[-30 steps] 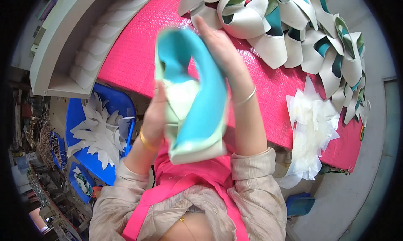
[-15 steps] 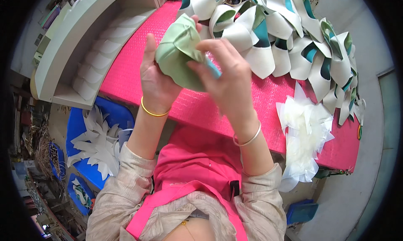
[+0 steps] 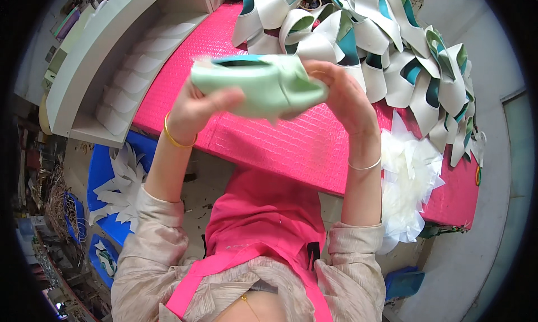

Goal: The person assembles white slip-on shoes by hand. They pick up a shoe upper, insert a translucent white insole, and then fit a light green sole onto the bottom of the shoe. The person presses the edges to secure the sole and places the finished shoe on a pink work surface.

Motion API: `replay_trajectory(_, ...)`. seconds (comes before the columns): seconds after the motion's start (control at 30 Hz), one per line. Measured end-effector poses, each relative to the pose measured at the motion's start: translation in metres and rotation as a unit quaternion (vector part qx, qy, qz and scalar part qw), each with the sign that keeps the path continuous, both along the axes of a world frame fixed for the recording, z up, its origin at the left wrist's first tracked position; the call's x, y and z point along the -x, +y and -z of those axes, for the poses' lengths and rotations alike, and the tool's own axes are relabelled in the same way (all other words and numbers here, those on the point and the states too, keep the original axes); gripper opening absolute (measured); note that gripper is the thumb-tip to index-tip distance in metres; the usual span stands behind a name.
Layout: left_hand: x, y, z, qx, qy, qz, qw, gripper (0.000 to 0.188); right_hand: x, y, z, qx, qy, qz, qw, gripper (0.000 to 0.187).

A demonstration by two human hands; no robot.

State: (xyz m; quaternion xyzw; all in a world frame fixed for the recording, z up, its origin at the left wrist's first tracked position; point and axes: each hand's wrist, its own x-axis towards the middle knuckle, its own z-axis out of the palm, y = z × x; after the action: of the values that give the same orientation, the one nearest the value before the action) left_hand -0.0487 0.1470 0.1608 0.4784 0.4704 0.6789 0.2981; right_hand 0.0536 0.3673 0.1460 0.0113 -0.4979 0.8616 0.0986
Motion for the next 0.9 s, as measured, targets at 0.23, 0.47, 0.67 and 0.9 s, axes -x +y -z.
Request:
replay_trajectory(0.23,-0.018,-0.009,0.055,0.127,0.179,0.001,0.976,0.037,0.000,-0.022,-0.002,-0.344,-0.081,0.062,0.933,0.024)
replay_trajectory(0.47,-0.033,-0.021,0.082,0.212,-0.098,0.019,0.972,0.041,0.009,-0.054,0.078,-0.341,0.008,0.215,0.915,0.022)
replay_trajectory(0.67,-0.015,-0.063,0.095,0.103,-0.313,-0.023,0.944,0.048,-0.001,0.030,0.047,0.035,-0.100,0.122,0.987,0.039)
replay_trajectory(0.9,-0.005,-0.065,0.105,0.060,-0.253,0.054,0.964,0.050,0.004,-0.034,0.034,-0.145,-0.093,0.005,0.985,0.023)
